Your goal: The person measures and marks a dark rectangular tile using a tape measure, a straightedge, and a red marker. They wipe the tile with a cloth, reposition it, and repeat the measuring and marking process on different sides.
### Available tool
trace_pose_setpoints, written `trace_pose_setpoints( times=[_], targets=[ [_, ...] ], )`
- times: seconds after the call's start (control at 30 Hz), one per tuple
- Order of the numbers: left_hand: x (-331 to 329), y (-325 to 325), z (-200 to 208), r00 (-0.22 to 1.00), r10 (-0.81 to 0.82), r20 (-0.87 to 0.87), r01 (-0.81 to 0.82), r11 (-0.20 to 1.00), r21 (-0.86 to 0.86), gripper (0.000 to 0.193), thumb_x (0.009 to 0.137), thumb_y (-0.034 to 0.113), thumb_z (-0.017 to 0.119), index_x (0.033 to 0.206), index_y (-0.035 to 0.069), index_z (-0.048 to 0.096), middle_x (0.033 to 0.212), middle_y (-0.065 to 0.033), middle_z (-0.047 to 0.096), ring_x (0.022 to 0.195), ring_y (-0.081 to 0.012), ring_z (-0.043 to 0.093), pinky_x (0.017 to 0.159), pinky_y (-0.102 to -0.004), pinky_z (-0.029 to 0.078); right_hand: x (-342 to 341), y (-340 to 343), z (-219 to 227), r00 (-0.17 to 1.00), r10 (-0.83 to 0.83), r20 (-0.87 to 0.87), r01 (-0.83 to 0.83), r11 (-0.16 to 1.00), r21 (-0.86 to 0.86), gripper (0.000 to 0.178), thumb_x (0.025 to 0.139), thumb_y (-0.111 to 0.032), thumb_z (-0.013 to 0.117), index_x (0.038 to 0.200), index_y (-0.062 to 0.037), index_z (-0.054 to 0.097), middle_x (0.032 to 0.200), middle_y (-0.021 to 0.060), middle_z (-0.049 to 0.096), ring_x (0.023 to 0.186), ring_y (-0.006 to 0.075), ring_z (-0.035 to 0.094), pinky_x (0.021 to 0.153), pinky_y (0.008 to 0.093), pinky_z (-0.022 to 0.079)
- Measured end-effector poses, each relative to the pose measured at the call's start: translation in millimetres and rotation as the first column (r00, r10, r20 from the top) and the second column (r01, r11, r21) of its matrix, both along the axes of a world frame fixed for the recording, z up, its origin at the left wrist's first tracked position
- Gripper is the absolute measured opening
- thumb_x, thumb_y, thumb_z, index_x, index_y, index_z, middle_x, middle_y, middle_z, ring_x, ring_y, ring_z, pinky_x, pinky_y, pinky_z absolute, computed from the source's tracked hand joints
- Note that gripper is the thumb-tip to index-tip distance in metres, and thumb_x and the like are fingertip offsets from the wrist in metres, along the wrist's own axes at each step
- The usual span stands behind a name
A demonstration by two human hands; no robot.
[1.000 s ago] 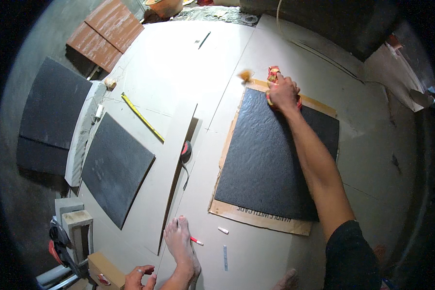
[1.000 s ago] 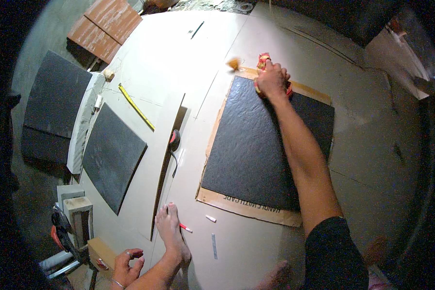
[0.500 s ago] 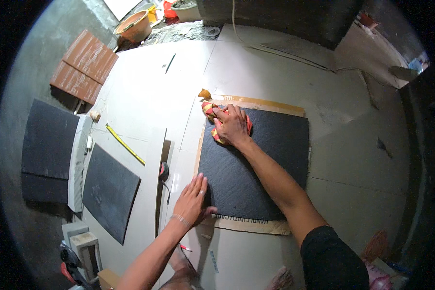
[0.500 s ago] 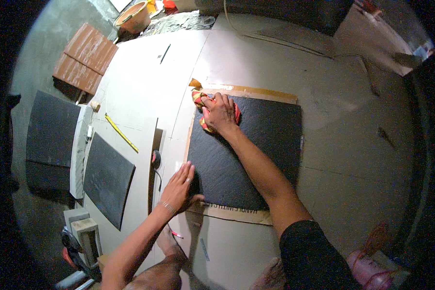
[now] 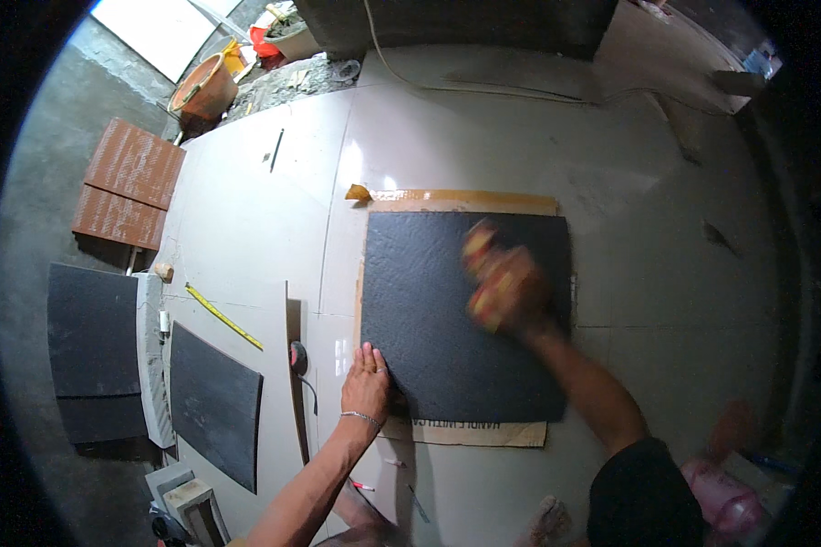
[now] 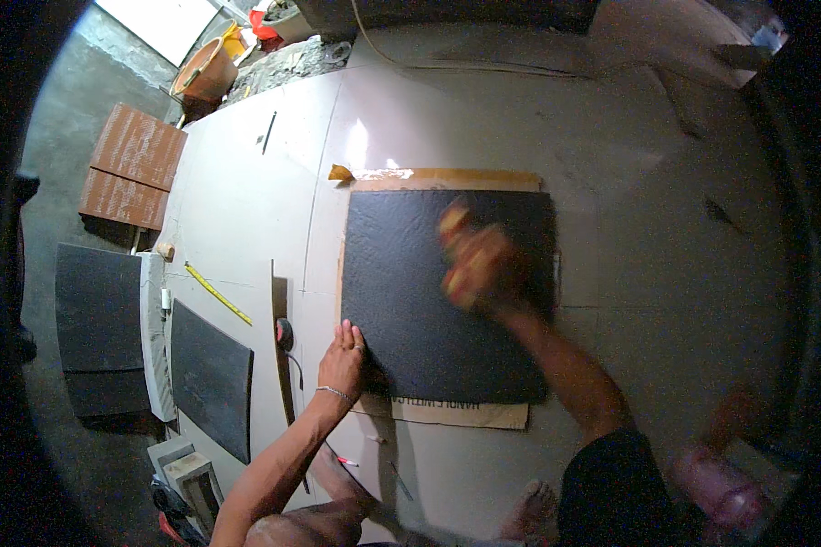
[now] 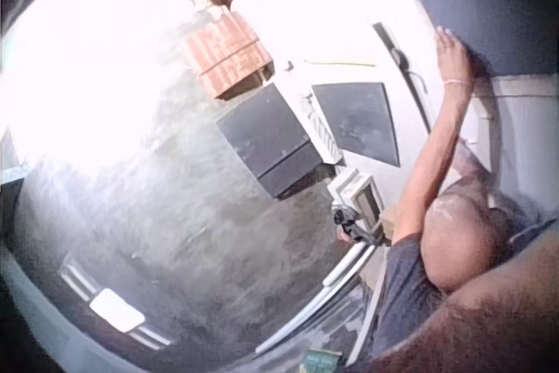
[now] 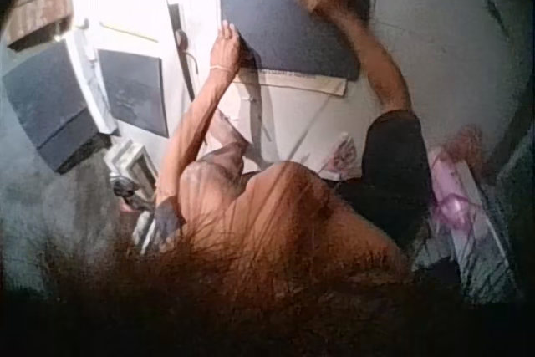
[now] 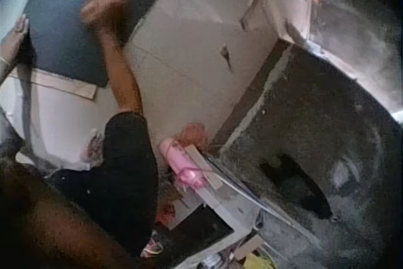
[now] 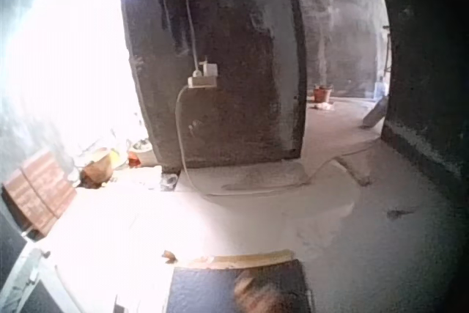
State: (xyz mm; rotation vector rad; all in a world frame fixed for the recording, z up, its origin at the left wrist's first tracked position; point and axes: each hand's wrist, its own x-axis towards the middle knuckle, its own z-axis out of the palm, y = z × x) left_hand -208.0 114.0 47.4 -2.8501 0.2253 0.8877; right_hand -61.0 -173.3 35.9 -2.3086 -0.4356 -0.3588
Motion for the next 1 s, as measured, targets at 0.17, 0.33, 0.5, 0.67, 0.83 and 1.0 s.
trace_pose_setpoints(
  times=[0.17,0.33,0.5,0.67,0.83,1.0],
  targets=[
    [2,-5,0,0.994,0.105,0.011,-0.104,0.992,-0.069,0.069,0.093,0.001,0.062,0.155,-0.013,0.035,0.165,-0.0336,0.03,0.152,-0.0441,0.038,0.121,-0.0407,0.042,-26,-7,-18,0.979,0.194,-0.053,-0.201,0.953,-0.225,0.027,0.08,-0.023,0.072,0.102,-0.0076,0.066,0.084,0.0134,0.063,0.076,0.0332,0.062,0.078,0.048,0.052],
    [6,-6,-4,0.986,0.167,0.02,-0.164,0.981,-0.104,0.068,0.091,0.0,0.063,0.152,-0.012,0.039,0.163,-0.0336,0.033,0.15,-0.0456,0.04,0.114,-0.0425,0.051,93,-62,-33,0.945,-0.191,0.266,0.253,0.941,-0.223,0.031,0.083,-0.025,0.071,0.107,-0.0043,0.068,0.081,0.015,0.063,0.066,0.0368,0.06,0.064,0.0472,0.053],
    [11,-5,-15,0.991,0.13,0.0,-0.13,0.991,-0.02,0.066,0.091,0.004,0.066,0.151,-0.011,0.042,0.162,-0.0325,0.036,0.148,-0.046,0.043,0.107,-0.0434,0.056,-90,8,-31,0.999,0.01,0.035,-0.002,0.978,-0.207,0.03,0.081,-0.03,0.077,0.099,-0.007,0.07,0.086,0.0093,0.069,0.074,0.0282,0.069,0.062,0.0451,0.052],
    [-1,7,-19,0.989,0.149,0.022,-0.144,0.978,-0.153,0.082,0.087,0.025,0.077,0.153,-0.007,0.041,0.163,-0.0289,0.039,0.152,-0.041,0.039,0.109,-0.0454,0.054,-101,-28,-38,0.979,0.193,-0.065,-0.201,0.967,-0.156,0.03,0.082,-0.033,0.077,0.097,-0.0089,0.071,0.09,0.0075,0.069,0.082,0.0258,0.068,0.069,0.043,0.053],
    [-8,21,-20,0.985,-0.004,0.175,0.037,0.982,-0.185,0.105,0.075,0.058,0.082,0.152,-0.004,0.047,0.161,-0.0275,0.043,0.151,-0.0393,0.042,0.132,-0.0476,0.015,-45,-51,-40,0.911,-0.411,-0.022,0.383,0.865,-0.324,0.017,0.095,-0.025,0.067,0.097,-0.0082,0.067,0.09,0.0103,0.065,0.077,0.0287,0.064,0.068,0.0452,0.051],
    [-11,23,-22,0.976,0.002,0.218,0.048,0.973,-0.224,0.101,0.078,0.06,0.077,0.152,-0.002,0.049,0.161,-0.025,0.045,0.151,-0.0358,0.043,0.129,-0.0621,0.005,-169,104,-35,0.993,0.082,0.086,-0.066,0.983,-0.172,0.026,0.087,-0.029,0.068,0.103,-0.0089,0.068,0.092,0.0119,0.064,0.077,0.0283,0.063,0.063,0.0435,0.046]
  ],
)
